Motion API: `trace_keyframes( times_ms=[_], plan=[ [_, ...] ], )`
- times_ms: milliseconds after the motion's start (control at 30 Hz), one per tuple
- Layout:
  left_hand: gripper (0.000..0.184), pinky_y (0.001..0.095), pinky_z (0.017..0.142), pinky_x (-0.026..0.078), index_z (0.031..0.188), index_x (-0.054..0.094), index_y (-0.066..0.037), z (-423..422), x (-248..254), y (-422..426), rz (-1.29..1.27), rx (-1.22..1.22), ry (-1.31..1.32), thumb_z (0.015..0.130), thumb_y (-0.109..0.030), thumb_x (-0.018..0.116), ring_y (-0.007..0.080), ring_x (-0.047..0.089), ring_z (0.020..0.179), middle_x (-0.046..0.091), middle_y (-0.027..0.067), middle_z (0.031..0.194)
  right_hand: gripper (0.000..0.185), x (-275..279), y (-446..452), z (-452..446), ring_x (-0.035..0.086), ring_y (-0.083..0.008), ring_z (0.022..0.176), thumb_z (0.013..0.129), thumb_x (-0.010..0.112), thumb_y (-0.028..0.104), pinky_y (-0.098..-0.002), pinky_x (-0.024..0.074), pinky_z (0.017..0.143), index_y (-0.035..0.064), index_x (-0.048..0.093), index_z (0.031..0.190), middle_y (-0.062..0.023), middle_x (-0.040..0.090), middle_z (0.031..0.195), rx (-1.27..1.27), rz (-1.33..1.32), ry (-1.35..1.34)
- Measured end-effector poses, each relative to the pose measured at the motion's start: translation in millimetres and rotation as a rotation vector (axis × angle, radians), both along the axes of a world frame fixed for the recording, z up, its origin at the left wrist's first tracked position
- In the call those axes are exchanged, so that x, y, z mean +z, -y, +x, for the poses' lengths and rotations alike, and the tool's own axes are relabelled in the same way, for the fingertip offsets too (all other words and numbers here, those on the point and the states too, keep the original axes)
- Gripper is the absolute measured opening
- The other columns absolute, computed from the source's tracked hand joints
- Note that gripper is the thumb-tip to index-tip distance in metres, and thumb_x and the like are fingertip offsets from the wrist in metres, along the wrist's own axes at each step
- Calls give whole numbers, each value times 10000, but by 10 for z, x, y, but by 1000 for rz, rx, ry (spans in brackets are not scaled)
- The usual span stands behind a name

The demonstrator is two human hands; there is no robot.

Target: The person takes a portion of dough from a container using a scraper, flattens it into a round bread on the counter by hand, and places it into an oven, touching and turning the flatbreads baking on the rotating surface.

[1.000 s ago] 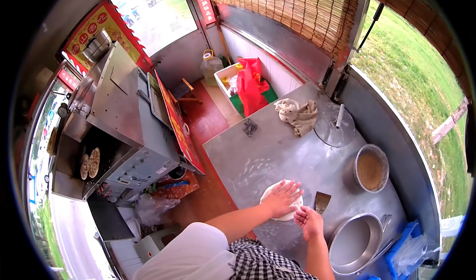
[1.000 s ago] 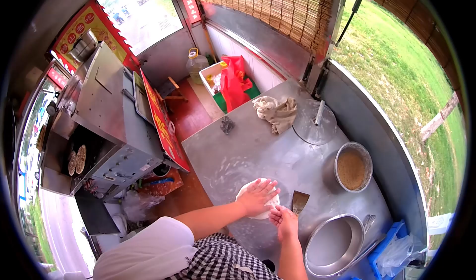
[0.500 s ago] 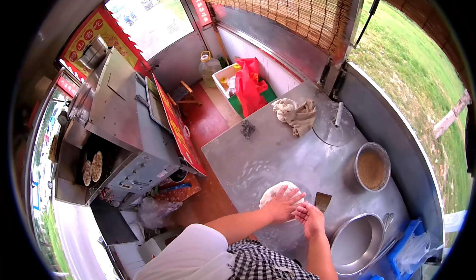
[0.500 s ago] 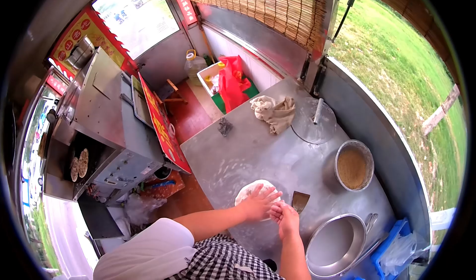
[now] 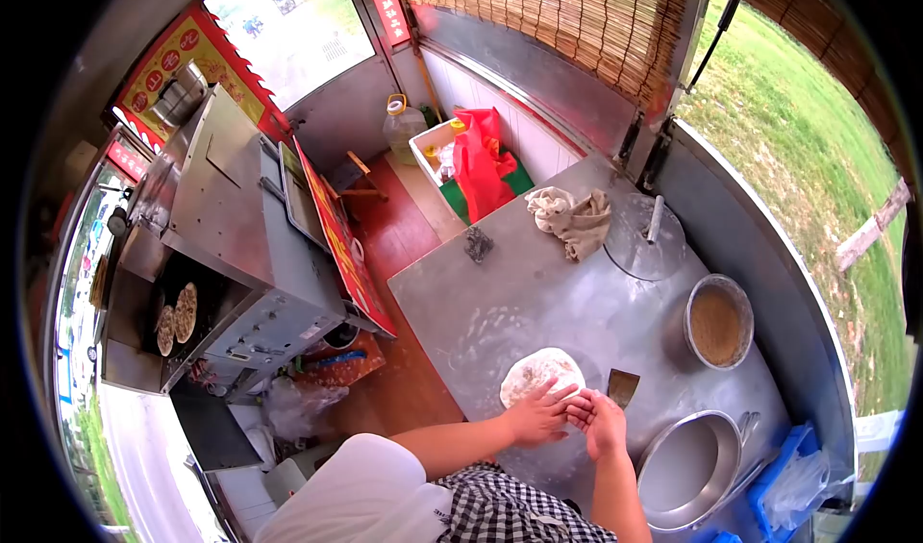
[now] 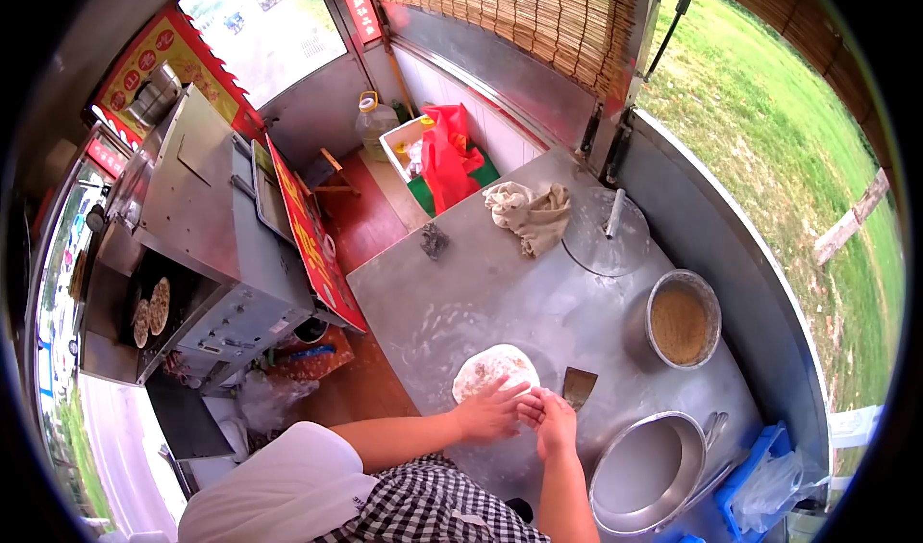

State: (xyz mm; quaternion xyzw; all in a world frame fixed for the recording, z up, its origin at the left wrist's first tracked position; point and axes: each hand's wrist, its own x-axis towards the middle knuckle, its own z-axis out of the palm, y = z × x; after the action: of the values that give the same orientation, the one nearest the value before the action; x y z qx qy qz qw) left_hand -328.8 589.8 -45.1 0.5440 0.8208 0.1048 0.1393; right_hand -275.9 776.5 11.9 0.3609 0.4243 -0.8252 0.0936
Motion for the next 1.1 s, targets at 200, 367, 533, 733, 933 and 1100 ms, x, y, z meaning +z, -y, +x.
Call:
trace_keyframes(
  times_ms=[200, 367, 533, 733, 933, 1100],
  plan=[
    [712, 567, 1316, 72, 1546, 496, -105, 81, 20, 158, 15, 53, 22, 969, -504, 614, 263, 169, 1631, 329, 87, 1706, 321, 37, 38, -45, 727, -224, 886, 1082, 524, 231, -371, 620, 838, -34, 626, 1231, -127, 733, 1000, 6, 44, 10],
    [797, 555, 1318, 77, 1650, 329, -108, 142, 187, 280, -29, 113, 84, 1000, -502, 566, 264, 147, 1637, 258, 113, 1741, 366, 5, 79, -9, 728, -220, 921, 1081, 552, 245, -355, 614, 848, -57, 615, 1278, -143, 735, 1028, 3, 46, 20],
    [806, 527, 1323, 64, 1661, 289, -68, -113, 170, 319, -32, 343, 27, 1027, -510, 519, 268, 153, 1637, 225, 130, 1752, 347, 74, 162, -51, 722, -221, 937, 1069, 592, 251, -357, 602, 843, -36, 629, 1260, -126, 732, 1042, 21, 89, 30],
    [814, 502, 1327, 20, 1681, 217, -67, -195, 228, 534, -158, 375, 48, 1059, -534, 457, 253, 110, 1643, 172, 104, 1770, 353, -60, 238, -133, 703, -196, 1001, 1077, 594, 249, -338, 574, 893, -17, 632, 1306, -100, 724, 1113, 116, 246, -13],
    [821, 536, 1319, 52, 1676, 258, -98, -112, 98, 629, -65, 366, -14, 1040, -566, 484, 271, 182, 1629, 222, 108, 1757, 451, -415, 402, -116, 678, -286, 1191, 1060, 616, 255, -388, 535, 1033, -42, 586, 1398, -179, 685, 1307, 241, 727, -294],
    [805, 544, 1313, 115, 1664, 299, -118, 79, 125, 661, 40, 257, -50, 1019, -528, 552, 275, 216, 1621, 254, 98, 1749, 546, -110, 469, -49, 507, -463, 1384, 994, 641, 228, -538, 386, 1187, -31, 530, 1460, -285, 567, 1457, 524, 1340, -419]
  ],
)
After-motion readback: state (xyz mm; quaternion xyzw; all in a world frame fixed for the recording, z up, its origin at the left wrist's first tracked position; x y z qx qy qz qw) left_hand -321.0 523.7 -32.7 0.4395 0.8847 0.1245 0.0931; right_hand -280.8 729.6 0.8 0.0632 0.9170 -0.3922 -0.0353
